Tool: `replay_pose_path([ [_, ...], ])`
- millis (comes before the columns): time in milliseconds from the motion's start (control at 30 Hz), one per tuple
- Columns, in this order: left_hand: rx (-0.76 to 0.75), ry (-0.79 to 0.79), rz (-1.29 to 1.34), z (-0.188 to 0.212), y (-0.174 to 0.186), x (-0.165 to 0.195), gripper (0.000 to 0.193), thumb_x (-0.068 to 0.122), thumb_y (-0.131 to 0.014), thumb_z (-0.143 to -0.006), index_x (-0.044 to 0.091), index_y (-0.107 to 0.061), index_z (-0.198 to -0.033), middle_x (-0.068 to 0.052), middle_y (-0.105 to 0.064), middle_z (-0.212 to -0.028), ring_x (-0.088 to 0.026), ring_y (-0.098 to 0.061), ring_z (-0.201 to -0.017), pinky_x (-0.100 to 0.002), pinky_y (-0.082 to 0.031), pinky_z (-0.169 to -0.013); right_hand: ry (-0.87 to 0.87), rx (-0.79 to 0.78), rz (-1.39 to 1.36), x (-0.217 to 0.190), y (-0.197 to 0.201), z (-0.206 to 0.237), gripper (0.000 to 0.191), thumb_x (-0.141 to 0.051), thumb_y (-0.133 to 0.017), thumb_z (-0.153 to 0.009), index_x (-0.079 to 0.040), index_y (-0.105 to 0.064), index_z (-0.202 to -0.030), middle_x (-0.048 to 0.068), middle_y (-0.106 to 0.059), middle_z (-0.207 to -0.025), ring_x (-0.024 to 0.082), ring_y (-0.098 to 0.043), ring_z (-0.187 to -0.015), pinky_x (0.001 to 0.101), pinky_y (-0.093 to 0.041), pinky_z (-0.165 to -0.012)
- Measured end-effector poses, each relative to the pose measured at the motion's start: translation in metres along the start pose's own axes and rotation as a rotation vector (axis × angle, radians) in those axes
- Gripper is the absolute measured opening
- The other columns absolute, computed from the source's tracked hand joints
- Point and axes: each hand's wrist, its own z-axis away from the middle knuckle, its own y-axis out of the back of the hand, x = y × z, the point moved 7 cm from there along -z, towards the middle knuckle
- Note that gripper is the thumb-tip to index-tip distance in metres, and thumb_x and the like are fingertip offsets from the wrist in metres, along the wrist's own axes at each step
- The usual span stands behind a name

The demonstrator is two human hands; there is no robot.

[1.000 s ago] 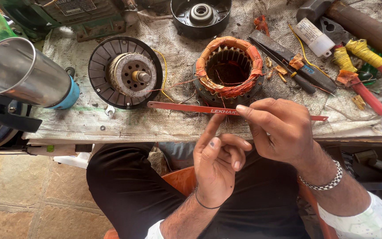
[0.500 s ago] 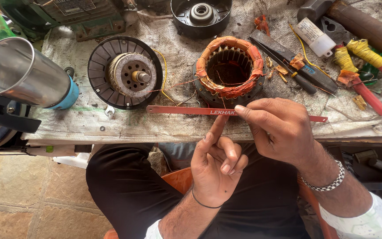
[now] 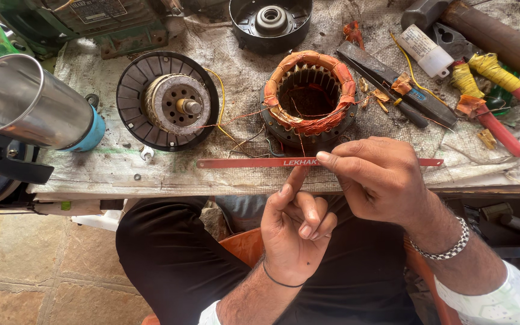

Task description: The person sits at a cluttered workbench and works on a motor stator with copper windings. They hold enameled copper wire ends and scrape the orange insulation off using a hacksaw blade, working on the wire a section at a time and handling the wire ends by hand between passes.

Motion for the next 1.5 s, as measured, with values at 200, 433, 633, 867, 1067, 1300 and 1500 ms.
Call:
replay_pose_path([
  [200,0.004,-0.028,-0.033,0.001,0.002,0.003,0.046,0.025,-0.042,-0.109,0.002,-0.056,-0.147,-0.003,-0.067,-0.069,-0.007,-0.046,-0.058,-0.023,-0.041,-0.058,0.037,-0.002,-0.008,-0.002,0.0,-0.002,0.032,0.012,-0.072,-0.076,-0.001,-0.072,-0.105,0.01,-0.071,-0.086,0.023,-0.07,-0.068,0.0336,-0.053,-0.057],
  [433,0.043,-0.068,-0.077,0.003,0.006,0.003,0.042,0.026,-0.045,-0.107,0.001,-0.065,-0.134,-0.004,-0.068,-0.07,-0.007,-0.046,-0.059,-0.024,-0.04,-0.057,0.079,0.0,-0.011,-0.003,0.001,-0.001,0.031,0.009,-0.072,-0.076,-0.002,-0.072,-0.105,0.01,-0.071,-0.085,0.021,-0.069,-0.067,0.0331,-0.051,-0.056],
  [633,0.059,-0.084,-0.085,0.01,0.005,0.004,0.036,0.025,-0.048,-0.105,0.0,-0.07,-0.119,-0.007,-0.069,-0.073,-0.008,-0.046,-0.058,-0.024,-0.039,-0.057,0.153,0.009,-0.049,-0.006,-0.002,0.003,0.034,0.008,-0.068,-0.073,-0.002,-0.072,-0.105,0.011,-0.07,-0.084,0.022,-0.066,-0.062,0.0333,-0.048,-0.053],
  [867,0.166,-0.251,-0.286,0.006,0.005,0.018,0.044,0.029,-0.043,-0.109,-0.002,-0.06,-0.135,-0.009,-0.067,-0.079,-0.009,-0.048,-0.059,-0.026,-0.042,-0.056,0.084,0.155,0.069,0.0,0.001,0.008,0.032,0.016,-0.067,-0.083,-0.002,-0.071,-0.109,0.01,-0.069,-0.085,0.02,-0.064,-0.063,0.0337,-0.047,-0.055],
  [1067,0.003,-0.134,-0.319,-0.003,-0.014,0.01,0.06,0.038,-0.038,-0.111,0.001,-0.041,-0.158,-0.008,-0.068,-0.084,-0.008,-0.05,-0.062,-0.024,-0.043,-0.058,0.029,0.075,0.122,0.001,-0.001,0.004,0.035,0.013,-0.071,-0.082,-0.003,-0.07,-0.113,0.01,-0.07,-0.089,0.023,-0.067,-0.07,0.0361,-0.048,-0.058],
  [1300,-0.065,-0.104,-0.292,-0.004,-0.014,0.006,0.061,0.04,-0.037,-0.113,0.004,-0.038,-0.162,-0.005,-0.067,-0.083,-0.007,-0.047,-0.06,-0.024,-0.042,-0.057,-0.022,0.034,0.112,0.003,-0.001,0.003,0.038,0.013,-0.071,-0.079,-0.005,-0.072,-0.112,0.009,-0.073,-0.09,0.022,-0.067,-0.069,0.0357,-0.049,-0.057],
  [1500,-0.018,-0.046,-0.145,-0.001,0.002,0.0,0.055,0.039,-0.035,-0.115,0.008,-0.045,-0.16,-0.004,-0.066,-0.078,-0.008,-0.047,-0.062,-0.024,-0.043,-0.063,-0.003,0.02,0.083,0.001,-0.001,0.003,0.036,0.012,-0.071,-0.077,-0.003,-0.073,-0.109,0.009,-0.072,-0.089,0.022,-0.069,-0.071,0.0346,-0.05,-0.057],
])
